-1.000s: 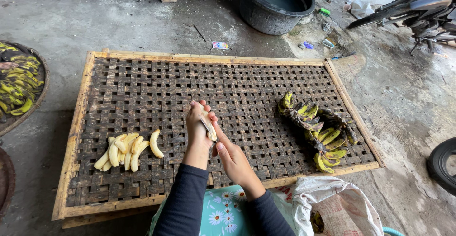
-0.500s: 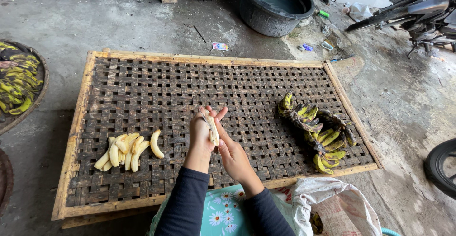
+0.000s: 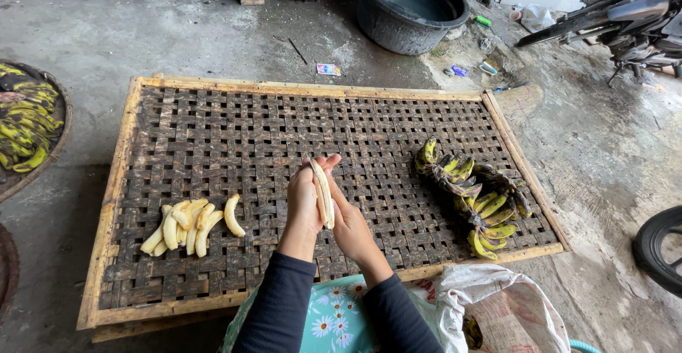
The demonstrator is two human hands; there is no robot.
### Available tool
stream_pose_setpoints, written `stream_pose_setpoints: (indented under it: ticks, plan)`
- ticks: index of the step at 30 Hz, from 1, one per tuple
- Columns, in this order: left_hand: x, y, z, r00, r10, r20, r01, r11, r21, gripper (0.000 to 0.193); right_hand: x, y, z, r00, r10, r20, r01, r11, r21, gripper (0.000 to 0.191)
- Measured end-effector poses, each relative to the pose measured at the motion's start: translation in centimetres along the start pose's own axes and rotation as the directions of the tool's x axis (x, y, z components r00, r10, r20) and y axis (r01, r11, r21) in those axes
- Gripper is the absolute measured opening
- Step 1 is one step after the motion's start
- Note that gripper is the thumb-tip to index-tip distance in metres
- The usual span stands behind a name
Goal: The person sits at a woven bamboo tray and peels bananas with a small knife, one at a time, cutting away the peel and dropping the peels into a sack. The peeled bananas are placed in a growing pile on the tray, with unpeeled bananas taken from a basket and bunches on the tray.
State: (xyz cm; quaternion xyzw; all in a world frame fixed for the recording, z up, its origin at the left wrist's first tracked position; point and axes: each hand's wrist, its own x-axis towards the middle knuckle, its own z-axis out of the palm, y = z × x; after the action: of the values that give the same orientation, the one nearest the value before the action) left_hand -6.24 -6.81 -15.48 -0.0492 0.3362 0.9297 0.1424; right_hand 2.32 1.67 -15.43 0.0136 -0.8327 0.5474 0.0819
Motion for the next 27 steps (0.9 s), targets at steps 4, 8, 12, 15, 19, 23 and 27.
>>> stream_pose_setpoints:
  ticks: [4, 8, 12, 15, 19, 23, 27]
  plan:
    - [-0.1, 0.3, 0.3, 0.997, 0.017, 0.075, -0.021, 0.998, 0.052, 0.047, 0.5, -0.8, 0.2, 0.992, 0.048, -0.115, -0.081, 0.95, -0.301, 0.056]
    - [1.3, 0.6, -1.1, 0.978, -0.183, 0.099, 0.138, 0.928, 0.347, 0.038, 0.4, -1.3, 0.1, 0.977, -0.041, -0.209, -0.115, 0.725, -0.679, 0.064]
    - [3.2, 0.9, -3.8, 0.932, -0.296, 0.211, 0.224, 0.925, 0.308, 0.038, 1.1, -1.2, 0.1, 0.968, -0.184, -0.172, -0.058, 0.502, -0.863, 0.078]
    - [3.9, 3.0, -7.2, 0.965, -0.257, 0.052, 0.216, 0.889, 0.403, 0.032, 2.8, -0.8, 0.4, 0.969, -0.13, -0.211, -0.118, 0.507, -0.854, 0.082]
    - [3.3, 8.8, -13.9, 0.897, 0.317, -0.309, 0.158, 0.423, 0.892, 0.034, 3.9, -0.1, 1.6, 0.944, -0.187, -0.272, -0.087, 0.653, -0.752, 0.079]
    - [1.0, 12.0, -19.1, 0.744, 0.591, -0.312, 0.235, 0.205, 0.95, 0.043, 3.6, 0.7, 2.4, 0.966, -0.124, -0.225, -0.086, 0.669, -0.739, 0.076]
    - [1.2, 13.1, -17.6, 0.905, 0.385, -0.182, -0.372, 0.923, 0.099, 0.043, 3.9, 1.5, 2.1, 0.966, 0.048, -0.253, -0.169, 0.858, -0.485, 0.073]
